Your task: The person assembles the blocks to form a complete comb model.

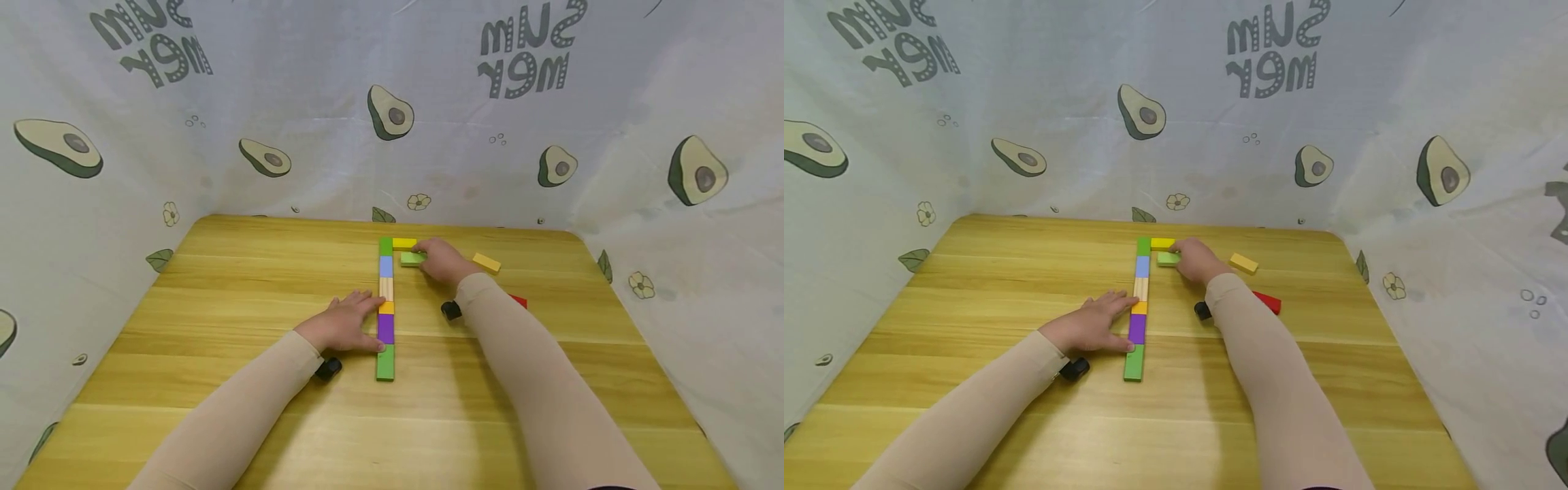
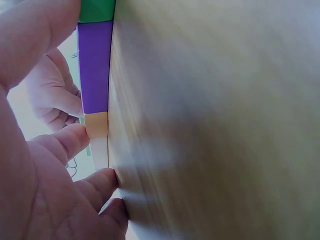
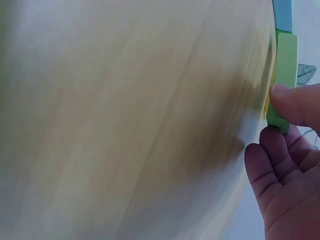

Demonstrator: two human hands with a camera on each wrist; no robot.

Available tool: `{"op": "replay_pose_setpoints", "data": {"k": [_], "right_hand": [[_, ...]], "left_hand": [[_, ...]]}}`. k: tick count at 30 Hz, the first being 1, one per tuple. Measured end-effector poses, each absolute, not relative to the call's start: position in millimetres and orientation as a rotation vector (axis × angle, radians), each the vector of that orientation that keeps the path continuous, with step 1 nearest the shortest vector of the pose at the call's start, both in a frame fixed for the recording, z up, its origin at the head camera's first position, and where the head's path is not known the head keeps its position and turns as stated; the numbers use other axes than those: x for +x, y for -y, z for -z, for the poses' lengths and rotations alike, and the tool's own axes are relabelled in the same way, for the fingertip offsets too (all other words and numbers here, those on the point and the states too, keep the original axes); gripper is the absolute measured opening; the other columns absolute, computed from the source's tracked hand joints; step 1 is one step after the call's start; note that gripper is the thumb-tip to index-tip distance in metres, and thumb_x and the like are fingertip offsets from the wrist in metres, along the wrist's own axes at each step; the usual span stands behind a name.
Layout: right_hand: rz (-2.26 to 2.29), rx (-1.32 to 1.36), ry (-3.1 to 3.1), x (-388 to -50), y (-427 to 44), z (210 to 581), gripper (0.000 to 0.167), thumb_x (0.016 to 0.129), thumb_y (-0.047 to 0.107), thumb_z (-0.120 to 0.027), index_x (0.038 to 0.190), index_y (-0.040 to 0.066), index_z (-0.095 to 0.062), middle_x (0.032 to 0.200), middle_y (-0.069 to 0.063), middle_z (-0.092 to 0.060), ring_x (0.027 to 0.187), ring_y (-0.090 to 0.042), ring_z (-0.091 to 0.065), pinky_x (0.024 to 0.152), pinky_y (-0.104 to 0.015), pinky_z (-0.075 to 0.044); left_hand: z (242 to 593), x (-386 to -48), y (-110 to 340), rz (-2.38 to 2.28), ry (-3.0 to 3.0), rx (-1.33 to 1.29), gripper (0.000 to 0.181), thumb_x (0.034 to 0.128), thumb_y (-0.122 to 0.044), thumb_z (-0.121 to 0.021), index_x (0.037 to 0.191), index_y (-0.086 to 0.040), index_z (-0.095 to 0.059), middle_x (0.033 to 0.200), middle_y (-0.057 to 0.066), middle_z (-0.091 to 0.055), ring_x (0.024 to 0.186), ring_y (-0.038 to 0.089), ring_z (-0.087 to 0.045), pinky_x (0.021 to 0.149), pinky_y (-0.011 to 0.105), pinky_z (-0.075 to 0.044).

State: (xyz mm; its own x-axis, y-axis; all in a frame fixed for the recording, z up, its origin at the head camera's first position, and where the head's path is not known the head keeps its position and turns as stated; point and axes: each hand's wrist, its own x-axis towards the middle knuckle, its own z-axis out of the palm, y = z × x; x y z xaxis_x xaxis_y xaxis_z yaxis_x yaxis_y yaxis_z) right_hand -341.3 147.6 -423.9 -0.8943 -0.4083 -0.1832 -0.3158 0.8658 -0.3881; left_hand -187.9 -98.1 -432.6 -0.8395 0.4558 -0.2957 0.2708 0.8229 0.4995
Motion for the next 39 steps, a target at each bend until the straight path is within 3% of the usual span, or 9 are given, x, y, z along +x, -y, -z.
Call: {"op": "replay_pose_setpoints", "data": {"k": [10, 39], "right_hand": [[0.531, -0.498, -2.765, -340.7, -139.5, 423.8, 0.046, 0.104, 0.008, -0.059, 0.150, 0.007, -0.058, 0.158, -0.019, -0.050, 0.153, -0.040, -0.039, 0.129, -0.055, -0.027], [0.525, -0.543, -2.764, -345.7, -136.3, 428.9, 0.047, 0.101, 0.008, -0.063, 0.147, 0.005, -0.061, 0.154, -0.018, -0.057, 0.149, -0.039, -0.046, 0.127, -0.052, -0.033]], "left_hand": [[433.5, -188.3, 97.3, -0.621, -2.596, 0.546, 0.098, 0.0887, -0.057, -0.079, 0.168, -0.027, -0.030, 0.177, 0.011, -0.019, 0.165, 0.035, -0.011, 0.131, 0.065, -0.008], [431.9, -187.3, 96.7, -0.621, -2.600, 0.526, 0.097, 0.0884, -0.056, -0.080, 0.167, -0.028, -0.031, 0.177, 0.010, -0.020, 0.165, 0.034, -0.011, 0.131, 0.063, -0.008]]}}
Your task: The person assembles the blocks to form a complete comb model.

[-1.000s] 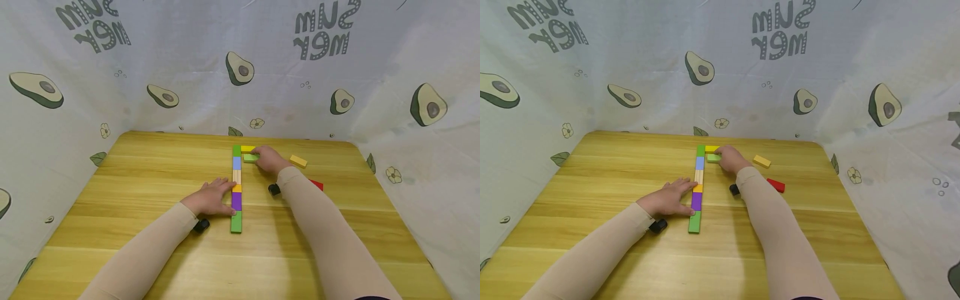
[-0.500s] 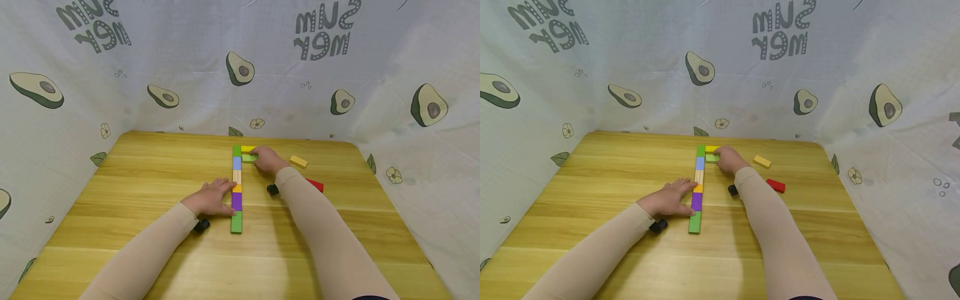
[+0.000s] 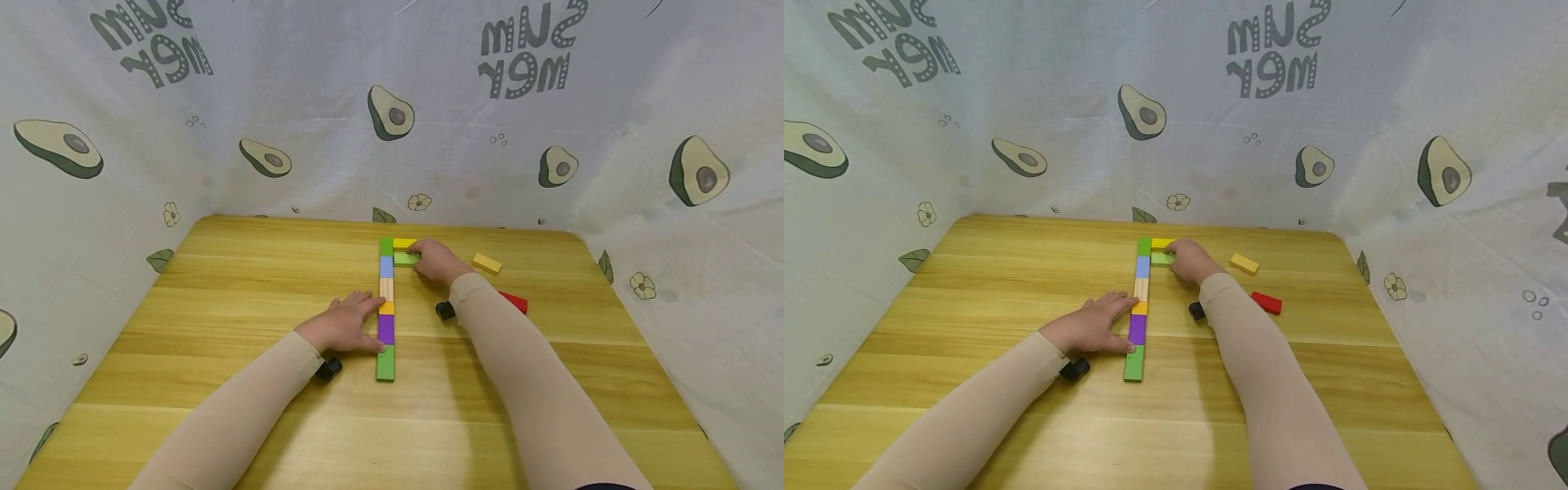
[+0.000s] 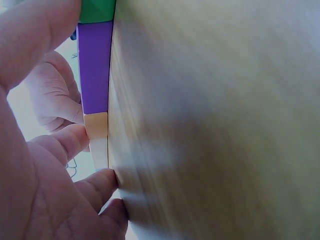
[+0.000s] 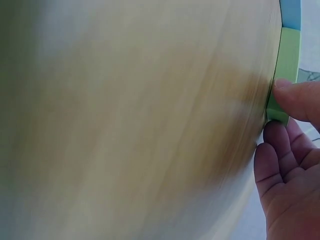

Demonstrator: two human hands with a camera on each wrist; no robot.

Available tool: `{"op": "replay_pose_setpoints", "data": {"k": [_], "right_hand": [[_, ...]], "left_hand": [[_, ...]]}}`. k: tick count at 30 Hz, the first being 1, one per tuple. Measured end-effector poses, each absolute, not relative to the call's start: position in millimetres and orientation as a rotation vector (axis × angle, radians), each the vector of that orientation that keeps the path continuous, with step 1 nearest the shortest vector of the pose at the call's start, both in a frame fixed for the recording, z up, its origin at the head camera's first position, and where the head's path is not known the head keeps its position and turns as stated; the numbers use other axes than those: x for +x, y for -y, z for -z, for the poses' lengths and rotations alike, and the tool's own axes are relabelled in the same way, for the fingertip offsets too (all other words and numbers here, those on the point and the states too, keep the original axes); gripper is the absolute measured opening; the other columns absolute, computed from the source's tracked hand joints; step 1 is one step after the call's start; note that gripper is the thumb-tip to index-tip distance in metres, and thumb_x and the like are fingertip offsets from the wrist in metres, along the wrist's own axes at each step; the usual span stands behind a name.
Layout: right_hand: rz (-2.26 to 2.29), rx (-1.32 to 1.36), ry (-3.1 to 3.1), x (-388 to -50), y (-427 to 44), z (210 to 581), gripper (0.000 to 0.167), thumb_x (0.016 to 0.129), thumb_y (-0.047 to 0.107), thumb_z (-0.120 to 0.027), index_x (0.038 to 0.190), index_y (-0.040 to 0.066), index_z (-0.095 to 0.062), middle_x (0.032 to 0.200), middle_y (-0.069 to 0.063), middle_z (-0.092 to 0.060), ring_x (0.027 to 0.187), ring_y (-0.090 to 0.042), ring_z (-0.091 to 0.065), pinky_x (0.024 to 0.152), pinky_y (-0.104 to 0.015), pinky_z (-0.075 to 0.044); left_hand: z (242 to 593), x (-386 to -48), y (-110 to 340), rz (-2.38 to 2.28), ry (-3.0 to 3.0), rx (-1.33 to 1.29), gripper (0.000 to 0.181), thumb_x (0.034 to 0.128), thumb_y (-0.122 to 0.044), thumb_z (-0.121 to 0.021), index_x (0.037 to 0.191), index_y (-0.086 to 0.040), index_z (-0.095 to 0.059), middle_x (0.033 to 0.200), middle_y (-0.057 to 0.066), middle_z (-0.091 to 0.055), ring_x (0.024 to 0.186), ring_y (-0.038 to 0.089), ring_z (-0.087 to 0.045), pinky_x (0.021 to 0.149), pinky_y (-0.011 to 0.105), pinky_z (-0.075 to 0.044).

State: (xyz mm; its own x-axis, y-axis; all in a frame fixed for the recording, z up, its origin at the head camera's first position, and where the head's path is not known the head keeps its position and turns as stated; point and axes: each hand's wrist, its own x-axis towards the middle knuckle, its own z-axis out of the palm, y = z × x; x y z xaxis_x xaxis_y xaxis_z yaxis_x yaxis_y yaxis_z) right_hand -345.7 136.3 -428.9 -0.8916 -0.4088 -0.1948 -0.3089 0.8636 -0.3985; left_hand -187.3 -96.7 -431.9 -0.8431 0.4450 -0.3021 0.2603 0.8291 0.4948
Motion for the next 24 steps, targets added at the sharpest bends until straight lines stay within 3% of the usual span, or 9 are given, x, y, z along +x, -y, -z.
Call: {"op": "replay_pose_setpoints", "data": {"k": [24], "right_hand": [[0.575, -0.552, -2.756, -345.6, -136.8, 430.9, 0.047, 0.100, 0.008, -0.065, 0.147, 0.005, -0.061, 0.152, -0.018, -0.059, 0.145, -0.037, -0.051, 0.125, -0.051, -0.037]], "left_hand": [[429.9, -186.7, 96.2, -0.627, -2.598, 0.527, 0.097, 0.0883, -0.055, -0.080, 0.167, -0.027, -0.032, 0.177, 0.011, -0.020, 0.165, 0.035, -0.011, 0.131, 0.064, -0.009]]}}
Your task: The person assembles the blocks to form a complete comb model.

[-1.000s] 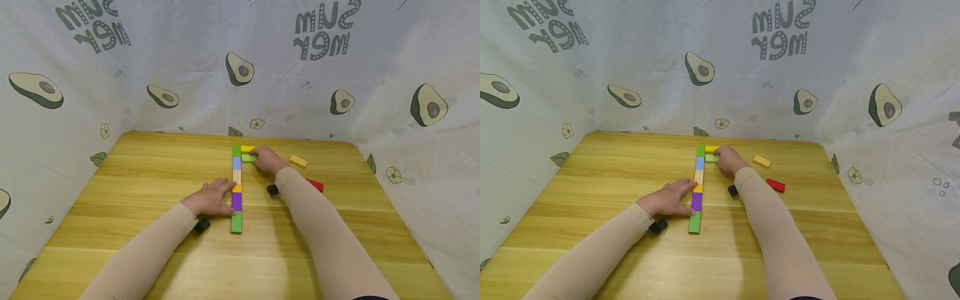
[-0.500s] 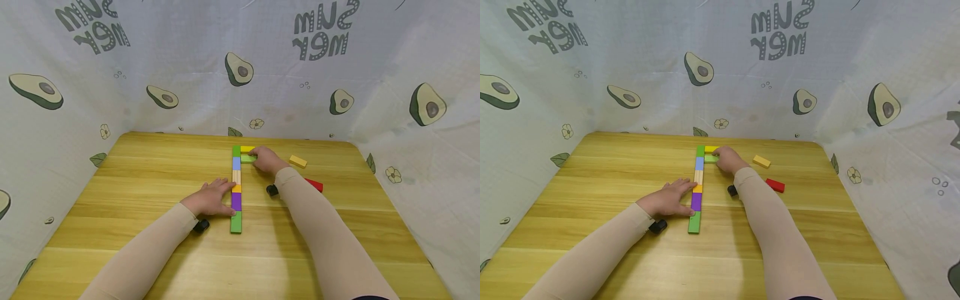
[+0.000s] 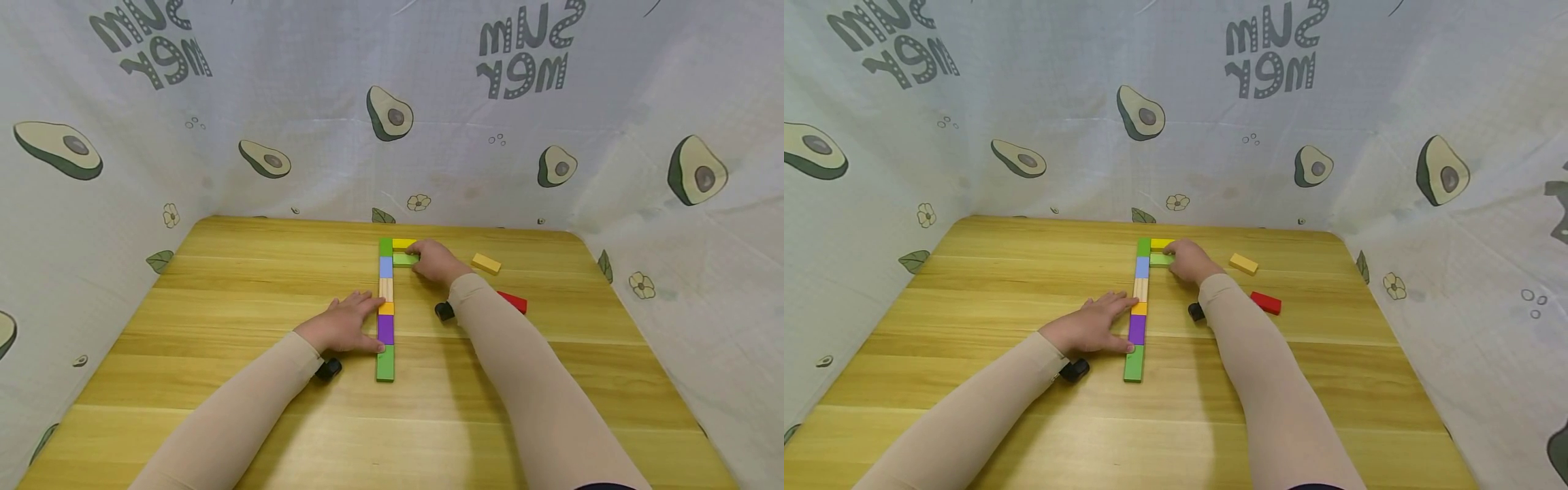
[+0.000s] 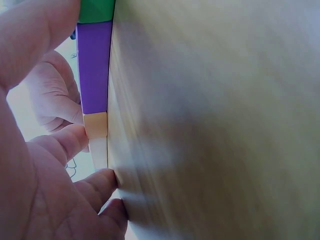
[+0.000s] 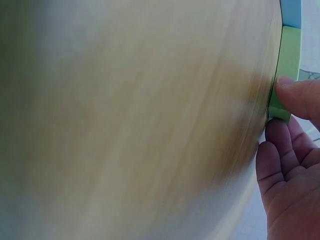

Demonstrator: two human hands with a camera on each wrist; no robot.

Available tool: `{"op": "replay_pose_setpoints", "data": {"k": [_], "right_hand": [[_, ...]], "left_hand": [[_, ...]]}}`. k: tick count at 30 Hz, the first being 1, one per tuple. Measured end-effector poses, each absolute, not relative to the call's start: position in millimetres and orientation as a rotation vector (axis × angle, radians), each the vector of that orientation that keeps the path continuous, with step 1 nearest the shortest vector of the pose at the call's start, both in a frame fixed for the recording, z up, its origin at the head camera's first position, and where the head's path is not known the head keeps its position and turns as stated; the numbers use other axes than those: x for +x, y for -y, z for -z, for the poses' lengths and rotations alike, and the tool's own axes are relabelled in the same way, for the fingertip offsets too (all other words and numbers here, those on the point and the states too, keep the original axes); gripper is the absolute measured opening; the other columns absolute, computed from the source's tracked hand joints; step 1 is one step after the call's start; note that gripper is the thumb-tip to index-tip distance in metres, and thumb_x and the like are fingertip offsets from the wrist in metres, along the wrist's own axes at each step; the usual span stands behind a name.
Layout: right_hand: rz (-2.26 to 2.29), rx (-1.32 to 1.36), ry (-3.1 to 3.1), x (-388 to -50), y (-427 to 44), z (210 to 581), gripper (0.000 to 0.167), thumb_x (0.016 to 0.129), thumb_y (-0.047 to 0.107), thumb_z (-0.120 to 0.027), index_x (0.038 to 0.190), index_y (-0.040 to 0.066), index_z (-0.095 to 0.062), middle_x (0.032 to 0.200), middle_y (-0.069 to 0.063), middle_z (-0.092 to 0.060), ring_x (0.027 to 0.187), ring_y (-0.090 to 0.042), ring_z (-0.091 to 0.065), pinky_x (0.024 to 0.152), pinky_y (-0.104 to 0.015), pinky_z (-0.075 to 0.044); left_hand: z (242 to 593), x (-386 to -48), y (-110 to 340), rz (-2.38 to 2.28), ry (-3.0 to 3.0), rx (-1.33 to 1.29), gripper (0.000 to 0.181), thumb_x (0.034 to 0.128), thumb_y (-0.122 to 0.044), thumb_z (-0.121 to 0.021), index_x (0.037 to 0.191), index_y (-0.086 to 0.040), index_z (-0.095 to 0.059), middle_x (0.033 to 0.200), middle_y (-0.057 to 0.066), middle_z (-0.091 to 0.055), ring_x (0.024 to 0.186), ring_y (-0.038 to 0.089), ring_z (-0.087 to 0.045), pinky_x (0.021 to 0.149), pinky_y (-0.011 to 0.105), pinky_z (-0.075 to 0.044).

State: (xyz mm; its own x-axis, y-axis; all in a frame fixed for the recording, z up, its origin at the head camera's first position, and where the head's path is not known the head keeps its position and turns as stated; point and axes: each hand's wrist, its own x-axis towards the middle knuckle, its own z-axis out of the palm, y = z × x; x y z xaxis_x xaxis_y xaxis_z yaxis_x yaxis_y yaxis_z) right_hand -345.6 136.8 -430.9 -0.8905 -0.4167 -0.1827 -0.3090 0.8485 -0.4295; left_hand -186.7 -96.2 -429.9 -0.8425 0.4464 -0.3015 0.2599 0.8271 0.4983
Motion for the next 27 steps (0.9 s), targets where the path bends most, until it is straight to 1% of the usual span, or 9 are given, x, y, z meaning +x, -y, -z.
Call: {"op": "replay_pose_setpoints", "data": {"k": [10, 23, 27], "right_hand": [[0.541, -0.499, -2.755, -343.8, -133.9, 429.5, 0.048, 0.101, 0.009, -0.065, 0.149, 0.007, -0.060, 0.154, -0.016, -0.057, 0.144, -0.035, -0.051, 0.126, -0.050, -0.037], [0.521, -0.510, -2.768, -342.8, -134.5, 429.0, 0.049, 0.101, 0.010, -0.065, 0.150, 0.007, -0.058, 0.153, -0.017, -0.057, 0.145, -0.036, -0.049, 0.126, -0.050, -0.035], [0.535, -0.503, -2.767, -343.1, -133.6, 429.6, 0.049, 0.101, 0.010, -0.066, 0.150, 0.007, -0.059, 0.154, -0.016, -0.057, 0.144, -0.035, -0.050, 0.126, -0.050, -0.036]], "left_hand": [[430.0, -186.9, 95.6, -0.633, -2.598, 0.530, 0.097, 0.0880, -0.055, -0.080, 0.167, -0.025, -0.032, 0.176, 0.012, -0.021, 0.165, 0.035, -0.012, 0.131, 0.064, -0.010], [430.5, -187.1, 96.1, -0.631, -2.600, 0.536, 0.098, 0.0881, -0.056, -0.080, 0.167, -0.026, -0.031, 0.177, 0.011, -0.020, 0.165, 0.035, -0.012, 0.131, 0.064, -0.010], [430.7, -187.1, 96.2, -0.632, -2.601, 0.541, 0.097, 0.0882, -0.056, -0.080, 0.167, -0.025, -0.032, 0.177, 0.012, -0.020, 0.165, 0.035, -0.012, 0.131, 0.065, -0.010]]}}
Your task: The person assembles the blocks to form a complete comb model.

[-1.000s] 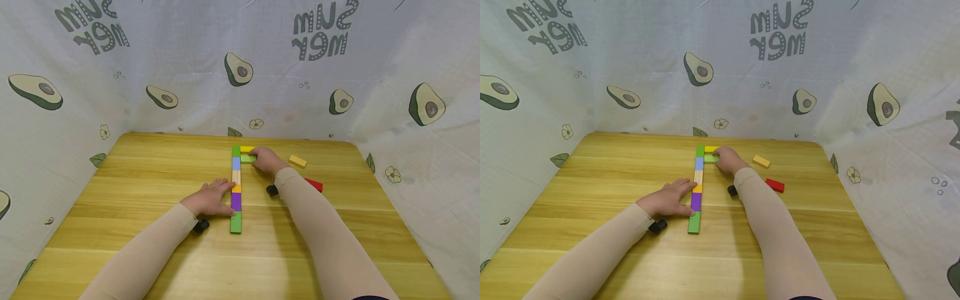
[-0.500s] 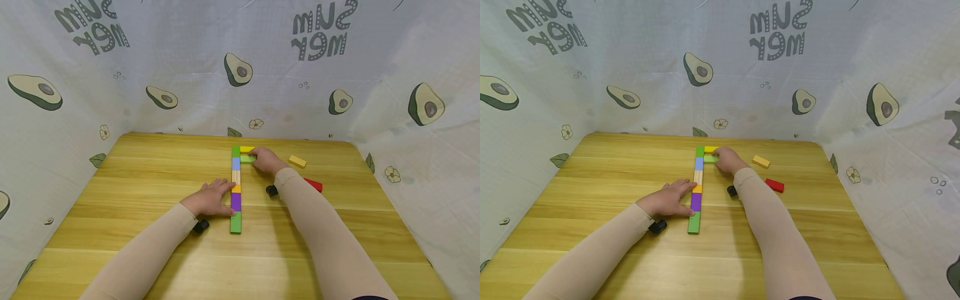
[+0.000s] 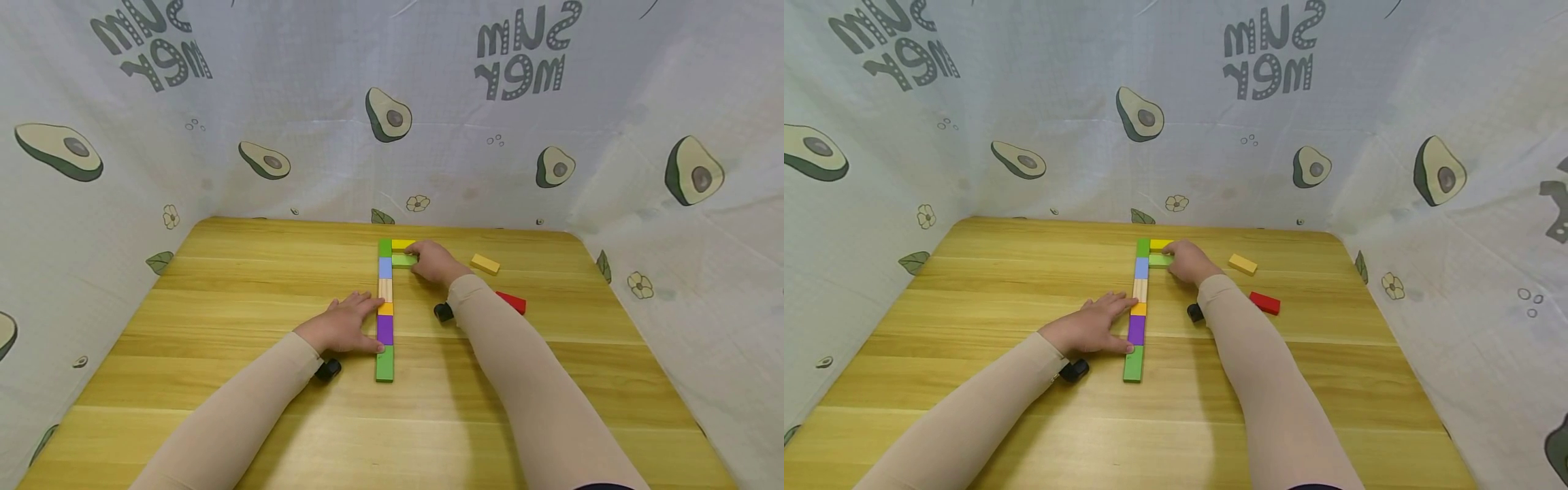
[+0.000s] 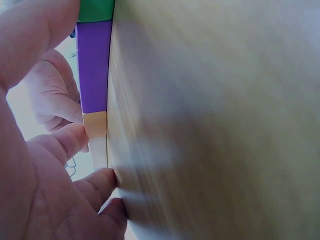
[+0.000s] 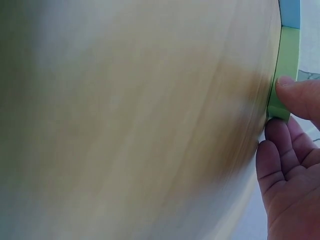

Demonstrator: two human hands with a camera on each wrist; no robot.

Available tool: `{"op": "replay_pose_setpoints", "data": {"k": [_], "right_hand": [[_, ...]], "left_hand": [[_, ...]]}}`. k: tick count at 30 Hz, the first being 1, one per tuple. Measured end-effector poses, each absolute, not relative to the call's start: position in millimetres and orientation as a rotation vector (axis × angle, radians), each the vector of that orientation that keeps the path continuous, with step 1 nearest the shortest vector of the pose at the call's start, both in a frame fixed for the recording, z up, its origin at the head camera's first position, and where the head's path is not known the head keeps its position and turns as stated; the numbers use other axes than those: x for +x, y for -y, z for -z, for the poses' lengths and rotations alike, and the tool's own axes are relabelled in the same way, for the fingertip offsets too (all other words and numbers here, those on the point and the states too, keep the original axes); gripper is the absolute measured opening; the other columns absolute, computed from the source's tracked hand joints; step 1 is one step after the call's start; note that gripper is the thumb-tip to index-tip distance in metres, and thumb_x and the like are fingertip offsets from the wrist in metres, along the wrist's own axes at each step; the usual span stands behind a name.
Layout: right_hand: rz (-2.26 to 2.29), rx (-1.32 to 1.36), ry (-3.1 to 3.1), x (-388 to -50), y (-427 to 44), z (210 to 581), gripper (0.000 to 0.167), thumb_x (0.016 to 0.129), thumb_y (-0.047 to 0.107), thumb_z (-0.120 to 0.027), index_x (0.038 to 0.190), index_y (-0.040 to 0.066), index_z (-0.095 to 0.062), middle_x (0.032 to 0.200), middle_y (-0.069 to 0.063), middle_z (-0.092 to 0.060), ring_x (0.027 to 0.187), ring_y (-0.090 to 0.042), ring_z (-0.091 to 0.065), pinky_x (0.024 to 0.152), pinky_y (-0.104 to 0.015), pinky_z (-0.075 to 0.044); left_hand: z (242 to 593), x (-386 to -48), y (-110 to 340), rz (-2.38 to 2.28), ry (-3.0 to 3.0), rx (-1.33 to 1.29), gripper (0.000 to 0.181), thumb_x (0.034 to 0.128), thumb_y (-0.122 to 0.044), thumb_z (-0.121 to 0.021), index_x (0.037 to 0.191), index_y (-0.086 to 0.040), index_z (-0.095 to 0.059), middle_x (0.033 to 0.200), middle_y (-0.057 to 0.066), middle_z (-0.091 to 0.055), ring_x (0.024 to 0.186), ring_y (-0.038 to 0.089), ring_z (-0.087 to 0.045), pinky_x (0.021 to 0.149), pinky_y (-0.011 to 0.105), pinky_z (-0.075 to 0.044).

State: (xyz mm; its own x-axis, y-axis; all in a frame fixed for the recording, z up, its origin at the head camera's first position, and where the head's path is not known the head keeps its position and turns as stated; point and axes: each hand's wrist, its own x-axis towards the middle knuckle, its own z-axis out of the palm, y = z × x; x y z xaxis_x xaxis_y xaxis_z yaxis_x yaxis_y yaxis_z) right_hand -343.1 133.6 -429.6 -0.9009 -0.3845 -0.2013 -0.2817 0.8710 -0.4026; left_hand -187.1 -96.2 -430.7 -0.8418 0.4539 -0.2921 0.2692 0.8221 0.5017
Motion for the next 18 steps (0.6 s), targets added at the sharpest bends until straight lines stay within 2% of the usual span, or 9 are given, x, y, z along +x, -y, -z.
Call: {"op": "replay_pose_setpoints", "data": {"k": [7, 18], "right_hand": [[0.584, -0.453, -2.754, -340.5, -139.0, 429.1, 0.051, 0.102, 0.011, -0.066, 0.152, 0.008, -0.056, 0.149, -0.017, -0.059, 0.134, -0.034, -0.056, 0.122, -0.050, -0.042], [0.657, -0.547, -2.753, -319.5, -164.4, 403.9, 0.055, 0.103, 0.015, -0.063, 0.155, 0.004, -0.049, 0.158, -0.019, -0.051, 0.139, -0.041, -0.055, 0.116, -0.055, -0.046]], "left_hand": [[431.3, -186.9, 95.1, -0.624, -2.602, 0.550, 0.097, 0.0884, -0.056, -0.079, 0.167, -0.026, -0.031, 0.177, 0.011, -0.020, 0.165, 0.035, -0.012, 0.131, 0.065, -0.009], [428.2, -184.9, 95.5, -0.628, -2.586, 0.529, 0.097, 0.0891, -0.055, -0.079, 0.168, -0.026, -0.030, 0.177, 0.011, -0.018, 0.165, 0.035, -0.011, 0.131, 0.064, -0.008]]}}
